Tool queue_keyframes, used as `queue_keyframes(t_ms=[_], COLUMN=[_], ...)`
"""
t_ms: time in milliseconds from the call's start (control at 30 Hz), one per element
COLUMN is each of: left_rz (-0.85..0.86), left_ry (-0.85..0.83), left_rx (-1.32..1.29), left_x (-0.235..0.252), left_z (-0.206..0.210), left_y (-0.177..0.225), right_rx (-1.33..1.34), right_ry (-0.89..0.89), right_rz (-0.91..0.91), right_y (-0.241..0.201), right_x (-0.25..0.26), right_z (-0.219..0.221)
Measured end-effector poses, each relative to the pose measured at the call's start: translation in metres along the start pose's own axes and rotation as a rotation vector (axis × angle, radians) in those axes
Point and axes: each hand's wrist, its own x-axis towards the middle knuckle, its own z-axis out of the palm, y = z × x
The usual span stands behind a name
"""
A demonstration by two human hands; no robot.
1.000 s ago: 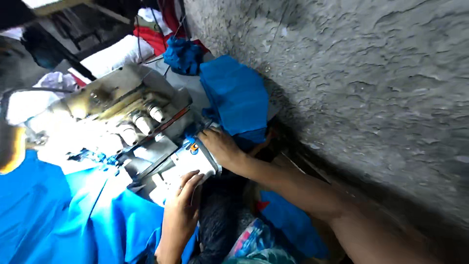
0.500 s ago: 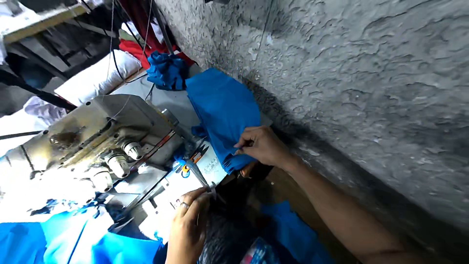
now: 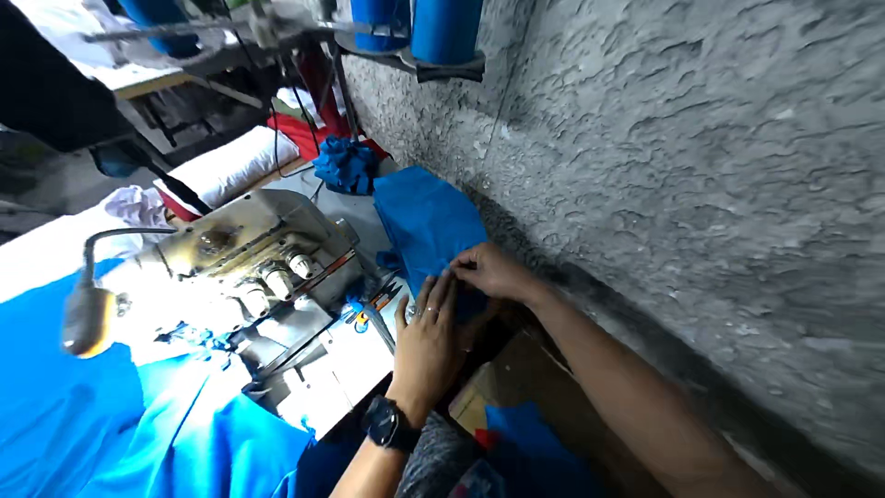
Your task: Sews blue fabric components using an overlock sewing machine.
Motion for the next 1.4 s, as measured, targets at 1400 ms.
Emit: queue_keyframes(t_ms=[1400], left_rz=[-0.288], left_ry=[0.331], left_rx=[-0.012], left_x=[-0.209], left_z=[-0.322], left_y=[-0.097], right_rx=[0.805], right_ry=[-0.2], right_rz=[-0.639], right_y=[-0.244], right_x=[-0.145], right_z=[0.221])
